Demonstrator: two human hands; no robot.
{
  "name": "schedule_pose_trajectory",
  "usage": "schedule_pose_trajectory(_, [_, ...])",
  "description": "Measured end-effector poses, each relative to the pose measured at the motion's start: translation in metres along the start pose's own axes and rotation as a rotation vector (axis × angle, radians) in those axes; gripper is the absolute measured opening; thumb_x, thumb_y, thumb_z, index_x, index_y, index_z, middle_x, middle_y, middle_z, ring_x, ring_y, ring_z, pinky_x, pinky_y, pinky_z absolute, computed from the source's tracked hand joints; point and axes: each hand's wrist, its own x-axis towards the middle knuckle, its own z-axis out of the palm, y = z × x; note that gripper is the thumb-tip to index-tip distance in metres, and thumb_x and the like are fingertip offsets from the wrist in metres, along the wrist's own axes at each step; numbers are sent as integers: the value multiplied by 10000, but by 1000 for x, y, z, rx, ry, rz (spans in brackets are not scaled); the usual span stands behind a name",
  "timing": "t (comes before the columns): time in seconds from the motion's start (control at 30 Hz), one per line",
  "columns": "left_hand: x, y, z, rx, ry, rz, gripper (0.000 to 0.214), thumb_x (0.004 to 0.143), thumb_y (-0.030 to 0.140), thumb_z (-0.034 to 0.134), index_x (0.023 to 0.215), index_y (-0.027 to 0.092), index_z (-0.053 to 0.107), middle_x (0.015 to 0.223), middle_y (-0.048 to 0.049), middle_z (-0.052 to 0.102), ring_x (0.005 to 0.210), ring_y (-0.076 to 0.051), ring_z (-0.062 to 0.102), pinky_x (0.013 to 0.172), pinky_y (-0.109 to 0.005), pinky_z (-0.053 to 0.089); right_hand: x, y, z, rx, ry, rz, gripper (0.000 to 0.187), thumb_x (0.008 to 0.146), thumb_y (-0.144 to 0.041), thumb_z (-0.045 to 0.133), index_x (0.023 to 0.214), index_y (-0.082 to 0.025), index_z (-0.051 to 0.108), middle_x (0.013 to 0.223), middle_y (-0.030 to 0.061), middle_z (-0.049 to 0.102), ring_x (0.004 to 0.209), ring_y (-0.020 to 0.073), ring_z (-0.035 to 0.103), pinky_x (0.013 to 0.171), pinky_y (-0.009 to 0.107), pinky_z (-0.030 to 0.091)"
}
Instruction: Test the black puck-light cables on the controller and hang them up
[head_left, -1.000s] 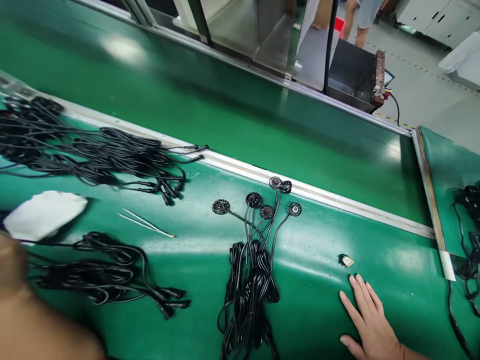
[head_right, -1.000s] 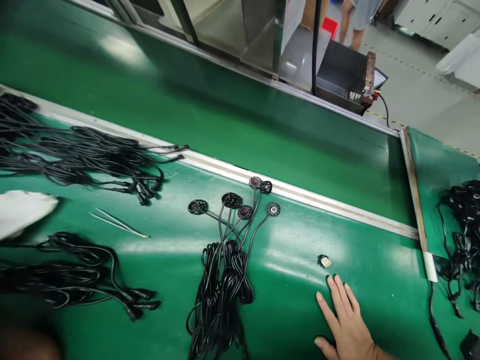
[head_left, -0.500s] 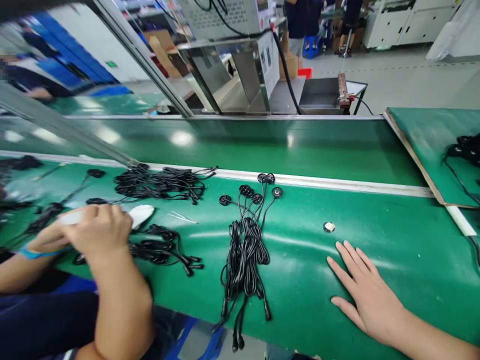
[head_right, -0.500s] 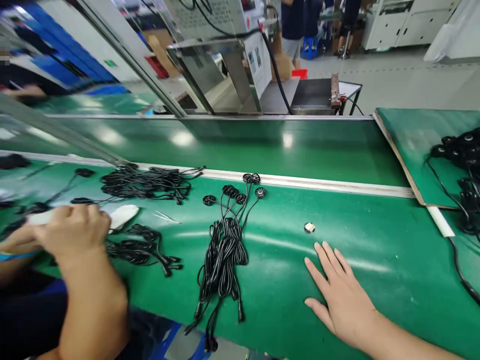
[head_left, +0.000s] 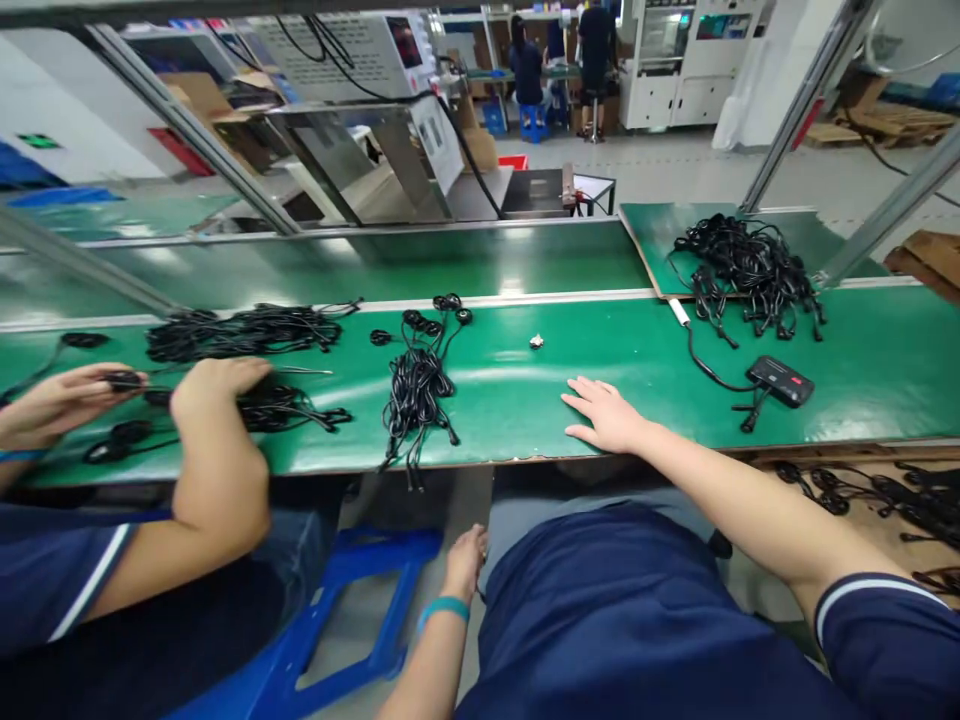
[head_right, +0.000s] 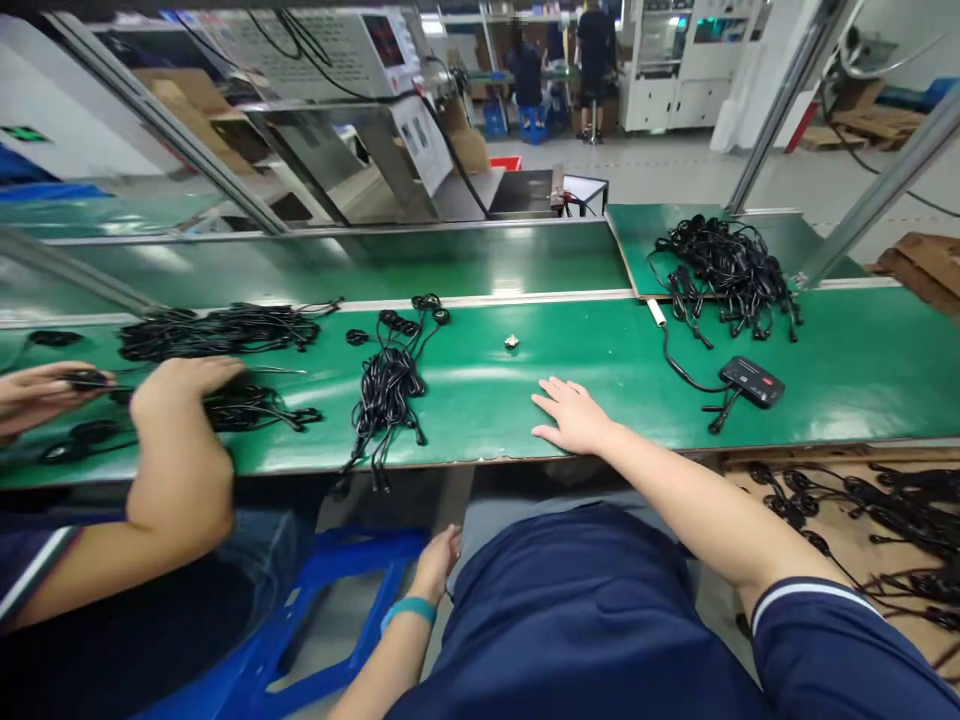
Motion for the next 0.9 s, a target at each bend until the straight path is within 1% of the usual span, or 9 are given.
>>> schedule_pose_trajectory(0.1, [-7, -10, 5, -92, 15, 14, 306, 962, 440, 643, 1064, 153, 674, 1042, -101, 733, 932, -214, 734, 830, -366, 599, -20, 12, -4, -9, 25, 29, 683, 1016, -603, 495, 1516, -138, 501, 1664, 138, 334, 1559, 315, 269, 1278, 528, 213])
schedule_pose_trajectory(0.17, [-10, -3, 3, -137, 16, 84, 333, 903, 488, 667, 957, 159, 674, 977, -128, 755, 907, -227, 762, 811, -333, 590, -30, 16, -3, -17, 55, 39, 672, 1017, -594, 497, 1507, -135, 511, 1655, 140, 352, 1553, 315, 284, 1275, 531, 220])
schedule_pose_trajectory(0.27, [-21, 18, 1, -153, -17, 230, 481, 777, 591, 728, 974, 154, 679, 1023, -166, 766, 947, -261, 764, 824, -346, 587, -39, 16, 2, -22, 112, 44, 646, 1022, -573, 500, 1498, -136, 522, 1648, 136, 367, 1551, 310, 290, 1276, 527, 224])
schedule_pose_trajectory(0.4, [-48, 60, 1, -99, -123, 405, 632, 688, 657, 770, 1051, 144, 700, 1034, -160, 775, 869, -264, 752, 755, -351, 577, -43, 11, 8, -7, 183, 56, 621, 1021, -561, 505, 1459, -125, 561, 1612, 160, 421, 1529, 326, 332, 1261, 546, 250])
schedule_pose_trajectory(0.53, [-76, 115, -3, 63, -301, 571, 570, 775, 640, 728, 1081, 160, 707, 1032, -140, 780, 720, -214, 701, 641, -331, 534, -44, 6, 7, 8, 221, 61, 613, 1007, -569, 528, 1424, -124, 593, 1591, 177, 446, 1514, 342, 354, 1244, 561, 269])
schedule_pose_trajectory(0.63, [-85, 155, 0, 162, -274, 708, 516, 819, 624, 701, 1081, 178, 706, 1024, -122, 783, 743, -214, 692, 660, -334, 534, -46, 5, 5, 18, 226, 55, 609, 984, -572, 577, 1410, -137, 604, 1585, 159, 462, 1511, 326, 358, 1241, 525, 282])
schedule_pose_trajectory(0.7, [-80, 179, 10, 202, -254, 771, 519, 820, 627, 699, 1091, 185, 702, 1011, -114, 783, 770, -224, 698, 678, -339, 539, -46, 6, 6, 30, 229, 63, 597, 973, -570, 602, 1392, -145, 620, 1574, 150, 478, 1506, 316, 366, 1241, 502, 287])
schedule_pose_trajectory(0.8, [-60, 207, 39, 306, -246, 831, 552, 819, 661, 650, 1074, 174, 695, 984, -114, 782, 765, -229, 701, 669, -334, 542, -47, 9, 7, 65, 242, 81, 560, 957, -556, 640, 1342, -149, 658, 1545, 140, 517, 1495, 303, 386, 1236, 475, 299])
schedule_pose_trajectory(0.9, [-36, 224, 72, 458, -99, 887, 513, 831, 653, 568, 950, 170, 694, 812, -80, 750, 660, -210, 656, 624, -315, 515, -49, 12, 9, 118, 253, 82, 533, 938, -533, 679, 1312, -154, 681, 1516, 128, 552, 1483, 287, 406, 1229, 450, 316])
